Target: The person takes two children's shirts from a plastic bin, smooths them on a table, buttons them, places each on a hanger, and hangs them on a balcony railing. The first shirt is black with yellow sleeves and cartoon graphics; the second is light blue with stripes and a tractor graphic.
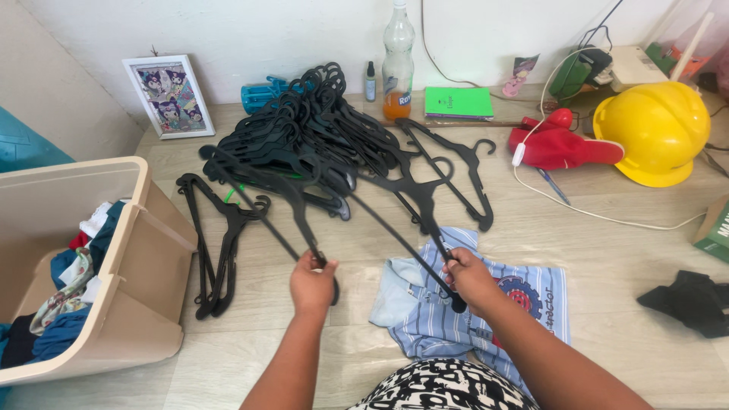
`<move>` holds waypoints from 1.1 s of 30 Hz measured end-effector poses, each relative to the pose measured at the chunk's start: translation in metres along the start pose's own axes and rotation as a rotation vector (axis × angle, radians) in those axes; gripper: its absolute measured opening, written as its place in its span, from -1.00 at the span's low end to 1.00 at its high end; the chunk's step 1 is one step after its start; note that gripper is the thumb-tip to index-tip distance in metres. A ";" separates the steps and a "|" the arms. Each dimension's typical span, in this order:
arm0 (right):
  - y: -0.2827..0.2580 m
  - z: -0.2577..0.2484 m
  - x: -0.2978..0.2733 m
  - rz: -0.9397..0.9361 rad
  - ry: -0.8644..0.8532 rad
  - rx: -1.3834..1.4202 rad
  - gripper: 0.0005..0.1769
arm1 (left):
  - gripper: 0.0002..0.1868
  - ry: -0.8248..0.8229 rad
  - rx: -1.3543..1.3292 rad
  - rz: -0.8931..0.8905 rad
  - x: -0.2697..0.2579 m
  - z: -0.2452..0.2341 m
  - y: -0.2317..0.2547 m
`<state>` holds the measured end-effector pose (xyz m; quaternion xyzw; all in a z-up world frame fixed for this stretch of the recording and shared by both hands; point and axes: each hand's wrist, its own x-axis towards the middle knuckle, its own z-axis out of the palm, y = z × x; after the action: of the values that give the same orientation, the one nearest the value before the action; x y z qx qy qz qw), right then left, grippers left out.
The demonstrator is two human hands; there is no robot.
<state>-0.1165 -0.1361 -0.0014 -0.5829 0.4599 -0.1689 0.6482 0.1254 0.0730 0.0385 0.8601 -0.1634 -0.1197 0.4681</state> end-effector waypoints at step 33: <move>-0.011 -0.075 -0.066 -0.068 0.126 0.204 -0.65 | -0.70 -0.476 0.481 0.312 -0.044 0.118 0.004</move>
<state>-0.2066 -0.1342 0.0427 -0.5175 0.4601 -0.2729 0.6679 0.0423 -0.0024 -0.0192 0.8584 -0.4202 -0.2019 0.2140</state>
